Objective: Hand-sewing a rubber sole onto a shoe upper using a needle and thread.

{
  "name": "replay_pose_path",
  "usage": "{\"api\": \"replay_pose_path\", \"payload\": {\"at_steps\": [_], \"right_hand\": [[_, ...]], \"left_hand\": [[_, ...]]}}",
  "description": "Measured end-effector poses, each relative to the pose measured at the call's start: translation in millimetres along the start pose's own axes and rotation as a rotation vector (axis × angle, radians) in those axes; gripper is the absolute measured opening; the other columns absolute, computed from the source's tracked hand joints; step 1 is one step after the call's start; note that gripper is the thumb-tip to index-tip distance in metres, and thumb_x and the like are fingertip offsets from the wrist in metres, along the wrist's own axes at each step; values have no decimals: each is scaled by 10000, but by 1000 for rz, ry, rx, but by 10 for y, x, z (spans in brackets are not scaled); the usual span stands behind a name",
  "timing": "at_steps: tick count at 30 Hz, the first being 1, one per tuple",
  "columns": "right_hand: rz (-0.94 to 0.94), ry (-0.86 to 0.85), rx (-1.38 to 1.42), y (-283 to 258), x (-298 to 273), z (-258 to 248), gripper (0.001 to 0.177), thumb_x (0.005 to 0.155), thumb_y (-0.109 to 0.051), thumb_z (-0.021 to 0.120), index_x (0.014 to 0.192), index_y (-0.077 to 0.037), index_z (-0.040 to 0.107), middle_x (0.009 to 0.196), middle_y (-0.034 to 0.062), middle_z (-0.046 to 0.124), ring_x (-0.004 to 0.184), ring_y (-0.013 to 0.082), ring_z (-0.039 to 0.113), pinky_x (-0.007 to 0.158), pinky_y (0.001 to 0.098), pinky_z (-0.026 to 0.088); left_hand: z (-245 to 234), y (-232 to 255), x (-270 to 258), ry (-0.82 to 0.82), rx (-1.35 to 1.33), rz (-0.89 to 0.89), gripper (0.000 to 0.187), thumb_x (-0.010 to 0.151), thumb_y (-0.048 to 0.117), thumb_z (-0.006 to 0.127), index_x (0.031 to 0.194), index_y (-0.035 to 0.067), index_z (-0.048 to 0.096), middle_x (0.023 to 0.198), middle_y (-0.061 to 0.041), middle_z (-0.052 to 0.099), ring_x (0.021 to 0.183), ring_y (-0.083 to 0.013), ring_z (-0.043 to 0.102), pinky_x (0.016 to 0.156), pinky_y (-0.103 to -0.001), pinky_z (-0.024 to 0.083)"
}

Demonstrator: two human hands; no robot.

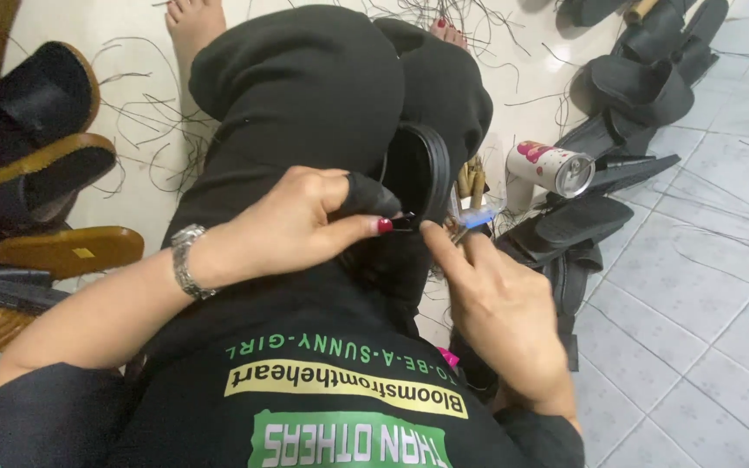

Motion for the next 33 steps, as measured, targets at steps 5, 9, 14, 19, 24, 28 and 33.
{"api": "replay_pose_path", "payload": {"at_steps": [5,9,14,19,24,28,33], "right_hand": [[56,-123,100,273,-357,-46,710,813,-99,663,1494,-227,508,823,26,566,478,207,528,439,365,447],[-18,291,859,475,-166,255,288,846,-119,773,1129,-68,753,974,104,747,806,296,738,697,356,584],[-8,462,1239,523,-86,637,142,800,-78,827,919,-20,777,894,151,706,766,230,649,654,307,526],[-17,540,1259,612,-68,750,105,788,-30,840,873,3,788,856,163,673,790,265,672,712,332,545],[-304,298,1557,455,82,957,118,839,-88,798,809,1,727,906,184,705,831,257,684,765,358,542],[-300,226,1586,599,11,816,95,899,-29,708,834,22,661,769,154,666,670,231,629,653,351,526],[-222,114,1470,1022,-51,1287,166,855,-111,741,758,1,665,656,99,630,529,183,546,528,325,455]], "left_hand": [[90,-7,-52,44,159,171,404,819,-45,675,1214,-11,595,997,-118,654,688,-222,624,628,-326,524],[141,-46,-44,135,287,344,288,964,67,675,1162,-142,666,1064,-257,666,997,-413,683,859,-454,570],[133,-66,-79,160,288,362,308,981,97,664,1173,-142,633,1034,-238,648,987,-414,674,846,-455,565],[149,-34,-54,161,281,358,317,975,105,670,1200,-110,610,1009,-207,636,985,-404,666,835,-454,561],[110,58,-42,164,319,338,267,982,139,677,1091,-97,618,901,-173,579,884,-386,651,755,-446,554],[143,5,0,157,322,325,276,970,156,702,1061,-96,632,912,-170,606,873,-357,670,760,-408,568],[243,-37,66,88,393,319,209,1003,115,652,880,-49,610,747,-120,547,735,-352,641,621,-377,541]]}}
Point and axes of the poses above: each hand's wrist, its own x-axis towards the middle knuckle, its own z-axis out of the palm, y = z × x, the point moved 9 cm from there along x, towards the middle knuckle
